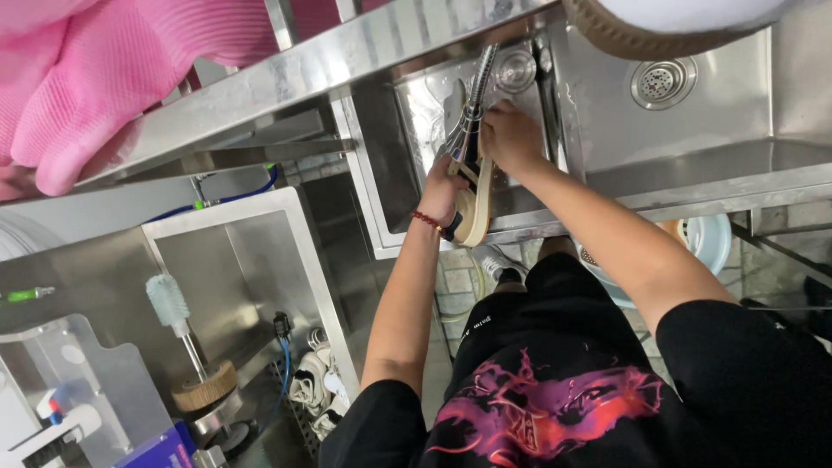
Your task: The person scrubs a beige sneaker with a yellow brush under running water in a stainless steel sink, repeatedly rinsing and rotating the shoe to clean different areas. The person continues scrubbing the upper, sides, and sole of the shoe throughout the clip.
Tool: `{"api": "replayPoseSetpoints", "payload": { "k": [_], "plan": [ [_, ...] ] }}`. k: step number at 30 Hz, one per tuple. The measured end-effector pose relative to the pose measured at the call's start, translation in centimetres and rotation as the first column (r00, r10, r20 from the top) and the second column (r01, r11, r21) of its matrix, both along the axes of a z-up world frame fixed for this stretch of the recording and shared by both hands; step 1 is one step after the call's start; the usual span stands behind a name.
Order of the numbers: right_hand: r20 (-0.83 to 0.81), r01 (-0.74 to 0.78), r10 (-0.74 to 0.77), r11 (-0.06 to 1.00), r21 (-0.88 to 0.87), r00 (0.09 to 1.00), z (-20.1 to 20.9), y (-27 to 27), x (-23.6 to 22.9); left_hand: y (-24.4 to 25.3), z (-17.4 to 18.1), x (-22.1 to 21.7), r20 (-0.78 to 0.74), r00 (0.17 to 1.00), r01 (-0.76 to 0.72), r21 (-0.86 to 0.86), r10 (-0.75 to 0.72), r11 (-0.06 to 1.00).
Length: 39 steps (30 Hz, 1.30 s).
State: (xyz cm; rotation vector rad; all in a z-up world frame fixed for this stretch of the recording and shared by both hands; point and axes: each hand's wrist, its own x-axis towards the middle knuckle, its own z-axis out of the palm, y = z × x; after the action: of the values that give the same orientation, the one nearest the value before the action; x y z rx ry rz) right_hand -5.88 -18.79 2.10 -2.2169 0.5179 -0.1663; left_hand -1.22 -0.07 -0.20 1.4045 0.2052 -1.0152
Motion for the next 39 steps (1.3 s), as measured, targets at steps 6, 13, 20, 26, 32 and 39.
{"api": "replayPoseSetpoints", "payload": {
  "k": [6, 13, 20, 26, 32, 39],
  "plan": [
    [-0.011, -0.055, 0.056, 0.998, 0.029, 0.998, 0.8, 3.3, -3.8, 0.1, 0.2, -0.5, -0.061, 0.998, -0.017, -0.092, 0.012, 0.996],
    [-0.037, 0.036, -0.036, 0.999, 0.001, 0.999, -1.1, 1.3, -0.3, 0.2, 0.1, -1.4, 0.104, 0.994, -0.040, 0.022, 0.038, 0.999],
    [0.174, -0.061, 0.037, 0.989, 0.137, 0.984, 4.0, 6.3, -6.4, 1.6, -2.9, 0.0, -0.401, 0.876, -0.420, -0.360, 0.268, 0.833],
    [0.180, 0.092, -0.095, 0.995, 0.024, 0.979, -0.4, 3.2, -1.2, -0.6, 1.1, -1.3, -0.436, 0.870, -0.400, -0.355, 0.229, 0.845],
    [0.143, 0.053, -0.059, 0.997, 0.047, 0.988, 1.4, 2.3, -3.1, -1.2, 0.2, -1.0, -0.413, 0.889, -0.356, -0.356, 0.196, 0.864],
    [0.234, -0.014, 0.012, 1.000, 0.007, 0.972, 4.8, 4.9, -6.1, -1.2, 1.7, -1.2, -0.381, 0.902, -0.361, -0.415, 0.201, 0.835]
  ]
}}
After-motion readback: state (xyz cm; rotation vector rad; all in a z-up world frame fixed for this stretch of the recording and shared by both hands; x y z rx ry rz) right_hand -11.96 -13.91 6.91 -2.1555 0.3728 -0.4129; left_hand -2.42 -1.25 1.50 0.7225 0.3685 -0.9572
